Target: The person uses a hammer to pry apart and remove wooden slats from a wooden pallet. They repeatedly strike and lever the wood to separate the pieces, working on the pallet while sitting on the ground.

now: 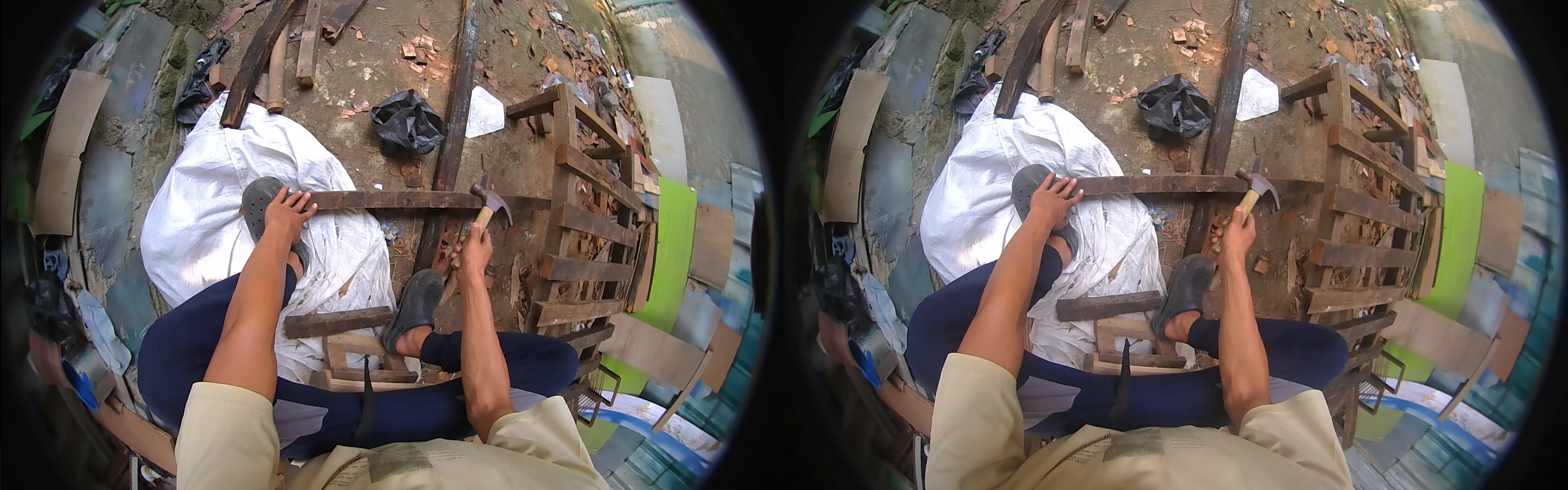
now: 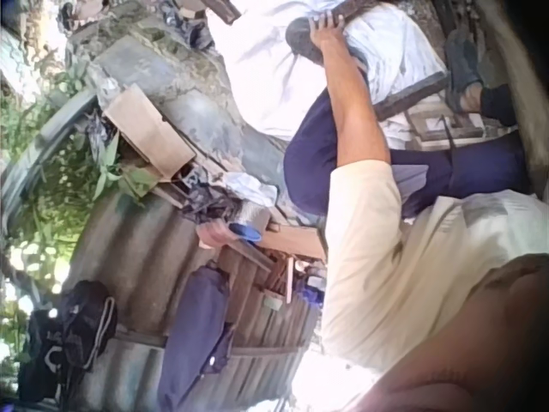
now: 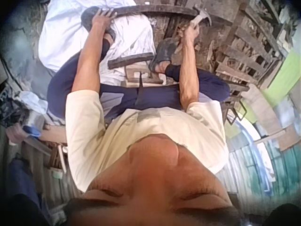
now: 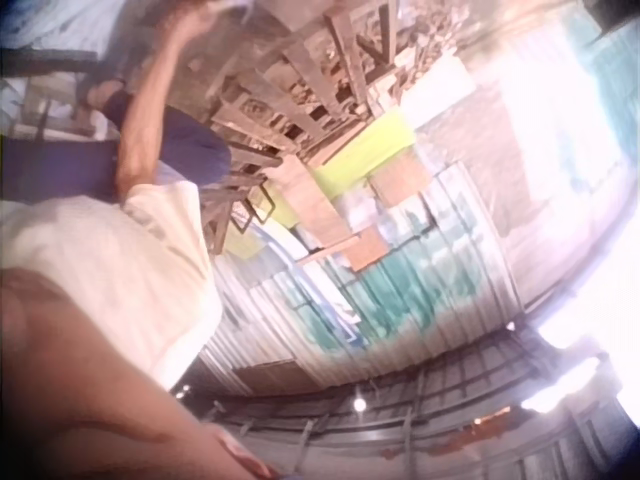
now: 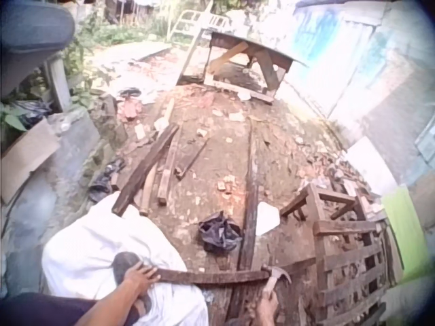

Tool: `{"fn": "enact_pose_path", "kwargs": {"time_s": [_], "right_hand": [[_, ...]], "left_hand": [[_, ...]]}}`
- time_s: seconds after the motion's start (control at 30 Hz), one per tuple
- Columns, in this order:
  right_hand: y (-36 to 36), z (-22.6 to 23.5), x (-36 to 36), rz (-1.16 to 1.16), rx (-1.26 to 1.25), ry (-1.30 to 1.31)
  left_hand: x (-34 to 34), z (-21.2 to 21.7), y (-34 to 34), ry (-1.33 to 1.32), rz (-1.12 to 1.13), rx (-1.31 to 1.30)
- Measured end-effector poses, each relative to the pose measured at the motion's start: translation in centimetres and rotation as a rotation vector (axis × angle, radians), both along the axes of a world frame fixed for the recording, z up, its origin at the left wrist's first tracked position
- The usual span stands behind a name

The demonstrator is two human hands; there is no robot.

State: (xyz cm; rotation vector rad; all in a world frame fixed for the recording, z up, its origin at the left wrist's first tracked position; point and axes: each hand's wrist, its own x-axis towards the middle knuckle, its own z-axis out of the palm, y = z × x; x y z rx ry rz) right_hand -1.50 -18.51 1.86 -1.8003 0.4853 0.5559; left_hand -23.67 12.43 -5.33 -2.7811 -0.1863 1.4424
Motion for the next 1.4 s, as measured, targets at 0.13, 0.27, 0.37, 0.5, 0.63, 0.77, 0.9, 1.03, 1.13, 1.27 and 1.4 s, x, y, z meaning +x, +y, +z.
{"fn": "enact_pose_path", "kwargs": {"time_s": [0.13, 0.27, 0.37, 0.5, 0.63, 0.77, 0.9, 1.03, 1.13, 1.27, 1.4], "right_hand": [[2.8, -2.1, -3.0, -0.137, -0.075, -0.171], [1.4, -1.6, -2.7, 0.315, -0.106, 0.257], [1.9, -0.9, -2.8, 0.108, 0.004, 0.07], [3.4, -4.2, -4.3, -0.048, -0.176, -0.159], [0.9, -1.1, -3.4, 0.42, -0.196, 0.197], [-0.8, -0.8, -7.8, 0.556, -0.456, -0.041], [-1.9, -0.2, -10.2, 0.861, -0.341, -0.06], [3.3, 4.3, -10.4, 1.312, -0.171, -0.048], [5.2, 4.5, -12.5, 1.377, -0.173, -0.338], [5.2, 3.6, -9.1, 1.637, -0.455, -0.592], [4.4, -1.1, -8.2, 1.139, -0.706, -0.358]], "left_hand": [[1.6, 1.0, -0.1, 0.027, 0.012, -0.012], [0.9, 1.3, 0.1, 0.069, 0.019, 0.013], [0.7, 1.8, 0.1, 0.096, 0.046, 0.0], [2.2, 2.6, -0.2, 0.062, 0.005, -0.015], [1.1, 2.3, -0.3, 0.08, 0.016, -0.017], [0.2, 0.8, 0.5, 0.013, 0.004, 0.013], [0.6, 0.8, 0.4, -0.018, -0.007, 0.007], [0.5, 1.8, 0.4, 0.056, 0.042, -0.024], [0.9, 2.0, 0.3, 0.039, 0.046, -0.051], [0.2, 1.5, 0.6, -0.018, 0.061, -0.073], [0.5, 0.9, 0.6, -0.052, 0.033, -0.054]]}}
